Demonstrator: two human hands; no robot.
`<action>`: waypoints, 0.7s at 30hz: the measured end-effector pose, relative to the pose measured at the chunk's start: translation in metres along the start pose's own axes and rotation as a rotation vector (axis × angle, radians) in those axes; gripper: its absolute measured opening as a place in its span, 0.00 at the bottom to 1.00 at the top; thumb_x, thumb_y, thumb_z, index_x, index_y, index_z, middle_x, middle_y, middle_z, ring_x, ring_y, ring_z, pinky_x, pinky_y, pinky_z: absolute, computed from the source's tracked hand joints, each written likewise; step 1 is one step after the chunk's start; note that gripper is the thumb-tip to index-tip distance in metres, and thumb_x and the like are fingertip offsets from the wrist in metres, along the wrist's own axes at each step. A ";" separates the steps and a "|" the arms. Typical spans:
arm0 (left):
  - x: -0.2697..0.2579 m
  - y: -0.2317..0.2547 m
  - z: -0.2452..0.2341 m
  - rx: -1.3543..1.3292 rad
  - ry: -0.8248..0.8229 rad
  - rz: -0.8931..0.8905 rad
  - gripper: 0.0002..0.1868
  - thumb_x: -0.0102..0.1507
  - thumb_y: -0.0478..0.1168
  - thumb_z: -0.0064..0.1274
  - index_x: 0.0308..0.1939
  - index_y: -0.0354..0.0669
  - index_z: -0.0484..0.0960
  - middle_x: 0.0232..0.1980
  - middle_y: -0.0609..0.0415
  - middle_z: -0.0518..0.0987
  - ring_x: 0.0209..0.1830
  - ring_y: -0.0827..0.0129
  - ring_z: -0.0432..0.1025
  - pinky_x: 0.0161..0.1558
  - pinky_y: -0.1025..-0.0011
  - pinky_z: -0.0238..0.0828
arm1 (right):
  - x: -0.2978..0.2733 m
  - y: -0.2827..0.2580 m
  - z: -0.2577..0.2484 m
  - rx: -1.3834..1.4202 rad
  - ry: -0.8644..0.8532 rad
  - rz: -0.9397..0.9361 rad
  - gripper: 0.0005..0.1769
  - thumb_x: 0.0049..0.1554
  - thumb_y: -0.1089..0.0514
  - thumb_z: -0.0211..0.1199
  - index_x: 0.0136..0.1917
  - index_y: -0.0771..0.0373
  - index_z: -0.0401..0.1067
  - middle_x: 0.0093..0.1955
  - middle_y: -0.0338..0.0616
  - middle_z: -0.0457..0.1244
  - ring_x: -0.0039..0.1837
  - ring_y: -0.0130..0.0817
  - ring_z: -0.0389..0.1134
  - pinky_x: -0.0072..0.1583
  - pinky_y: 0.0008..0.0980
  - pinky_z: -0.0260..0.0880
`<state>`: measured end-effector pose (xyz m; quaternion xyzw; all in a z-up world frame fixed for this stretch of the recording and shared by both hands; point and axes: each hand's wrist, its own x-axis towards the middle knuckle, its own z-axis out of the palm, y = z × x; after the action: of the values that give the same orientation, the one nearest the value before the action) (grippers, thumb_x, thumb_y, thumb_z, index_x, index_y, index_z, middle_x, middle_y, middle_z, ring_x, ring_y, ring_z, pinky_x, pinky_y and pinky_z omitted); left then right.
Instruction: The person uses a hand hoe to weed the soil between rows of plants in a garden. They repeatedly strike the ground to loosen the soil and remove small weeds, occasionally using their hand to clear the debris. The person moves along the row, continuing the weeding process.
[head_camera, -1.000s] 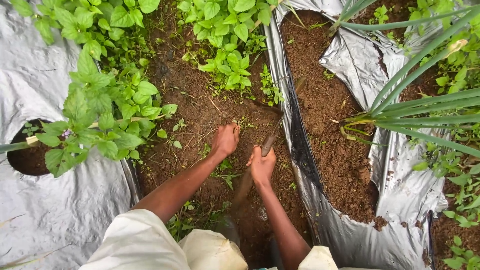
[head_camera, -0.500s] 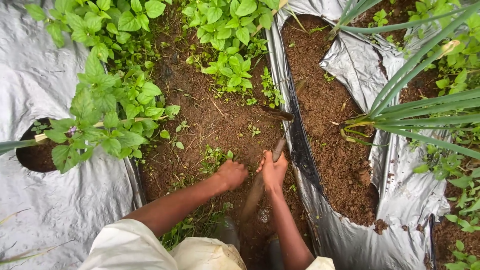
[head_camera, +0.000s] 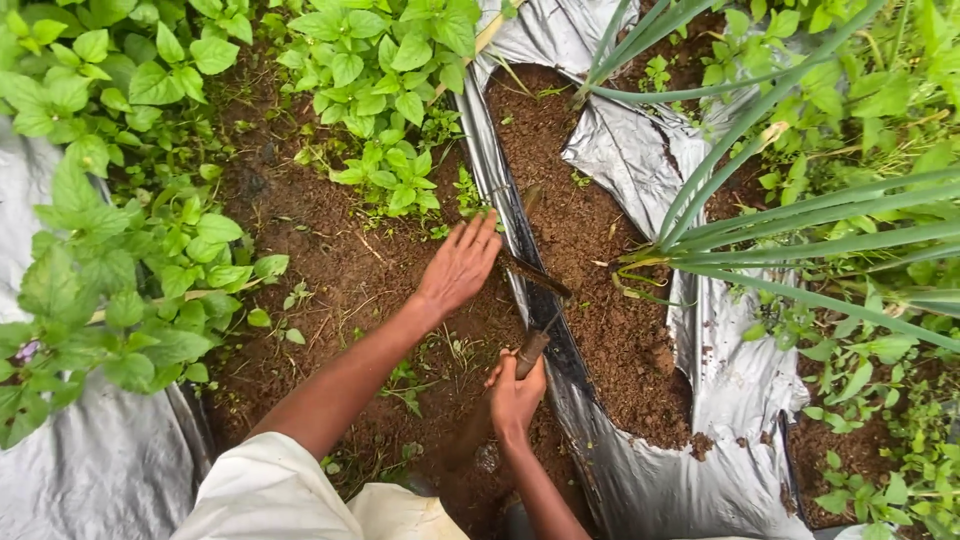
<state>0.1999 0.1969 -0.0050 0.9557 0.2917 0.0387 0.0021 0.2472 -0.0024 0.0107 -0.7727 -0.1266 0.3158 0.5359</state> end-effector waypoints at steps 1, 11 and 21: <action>0.001 -0.003 0.023 -0.006 0.008 0.003 0.15 0.73 0.37 0.33 0.62 0.41 0.68 0.73 0.38 0.66 0.74 0.56 0.64 0.69 0.57 0.65 | 0.000 -0.002 0.000 -0.004 0.007 -0.006 0.05 0.61 0.66 0.54 0.41 0.64 0.66 0.25 0.44 0.59 0.26 0.33 0.63 0.34 0.36 0.71; -0.037 -0.011 0.114 -0.356 0.103 -0.281 0.08 0.67 0.33 0.50 0.47 0.42 0.83 0.37 0.53 0.77 0.42 0.64 0.70 0.46 0.67 0.65 | 0.004 -0.037 0.041 -0.290 -0.104 -0.168 0.04 0.64 0.61 0.53 0.49 0.64 0.66 0.27 0.42 0.63 0.30 0.31 0.65 0.35 0.31 0.69; -0.029 -0.006 0.080 -0.733 -0.038 -0.525 0.09 0.67 0.28 0.48 0.41 0.37 0.85 0.34 0.50 0.79 0.37 0.62 0.71 0.44 0.65 0.68 | 0.017 -0.004 0.046 -0.378 -0.186 -0.225 0.08 0.66 0.61 0.51 0.56 0.69 0.63 0.32 0.47 0.62 0.31 0.33 0.63 0.33 0.31 0.66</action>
<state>0.1789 0.1873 -0.0865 0.7861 0.4912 0.1202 0.3554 0.2317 0.0430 -0.0017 -0.8079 -0.3176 0.2948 0.3994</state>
